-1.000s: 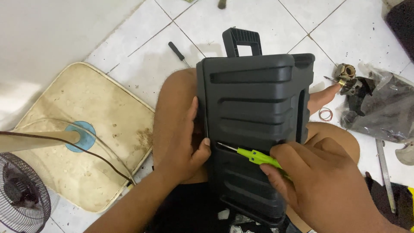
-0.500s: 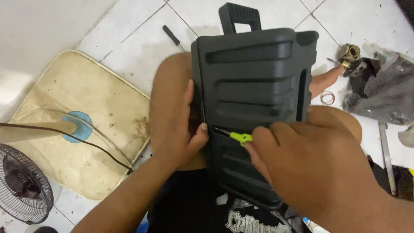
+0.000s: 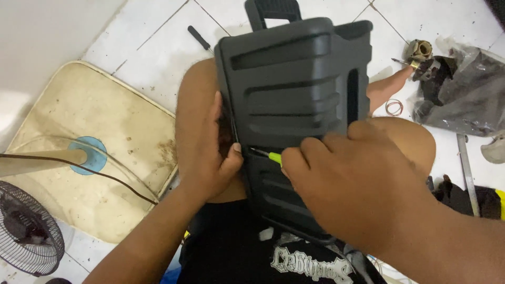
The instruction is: The person sits on the floor and uses a green screwdriver to unscrew the back panel of a portable speaker cabinet, pries the panel off to expose the speaker driver and wiring, then unscrews the amplifier control panel on the front and changes the screwdriver bit.
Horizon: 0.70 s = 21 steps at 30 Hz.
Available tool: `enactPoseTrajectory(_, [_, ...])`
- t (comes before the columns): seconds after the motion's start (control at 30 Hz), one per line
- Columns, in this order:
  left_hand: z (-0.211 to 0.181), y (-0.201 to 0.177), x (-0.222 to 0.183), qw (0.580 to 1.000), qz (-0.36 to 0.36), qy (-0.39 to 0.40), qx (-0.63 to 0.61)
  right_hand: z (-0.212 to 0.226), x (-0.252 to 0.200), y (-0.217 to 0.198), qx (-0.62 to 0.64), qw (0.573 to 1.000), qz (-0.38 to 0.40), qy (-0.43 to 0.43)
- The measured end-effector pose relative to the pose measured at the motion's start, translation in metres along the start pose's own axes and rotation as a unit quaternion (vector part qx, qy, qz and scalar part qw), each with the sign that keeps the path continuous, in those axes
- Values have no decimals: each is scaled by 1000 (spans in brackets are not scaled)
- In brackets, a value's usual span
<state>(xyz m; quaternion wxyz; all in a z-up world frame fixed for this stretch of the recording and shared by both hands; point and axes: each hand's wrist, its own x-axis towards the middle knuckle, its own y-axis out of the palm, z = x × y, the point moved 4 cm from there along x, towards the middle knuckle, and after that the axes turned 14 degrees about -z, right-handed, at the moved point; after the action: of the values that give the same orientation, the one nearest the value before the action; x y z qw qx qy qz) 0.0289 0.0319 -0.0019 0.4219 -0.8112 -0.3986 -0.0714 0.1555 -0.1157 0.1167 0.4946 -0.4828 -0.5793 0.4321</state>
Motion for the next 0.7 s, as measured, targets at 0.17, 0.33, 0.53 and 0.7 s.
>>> enactPoseTrajectory(0.17, [4, 2, 0, 999, -9, 36, -35, 0, 10, -9, -54, 996, -63, -45])
enactPoseTrajectory(0.33, [12, 14, -4, 975, 69, -56, -202, 1, 16, 0, -16, 998, -57, -32])
enactPoseTrajectory(0.53, [19, 15, -11, 965, 58, -95, -236, 2, 20, -10, -33, 989, -129, -63])
enactPoseTrajectory(0.7, [15, 15, -9, 962, 61, -91, -251, 2, 16, -11, -65, 975, -196, -86])
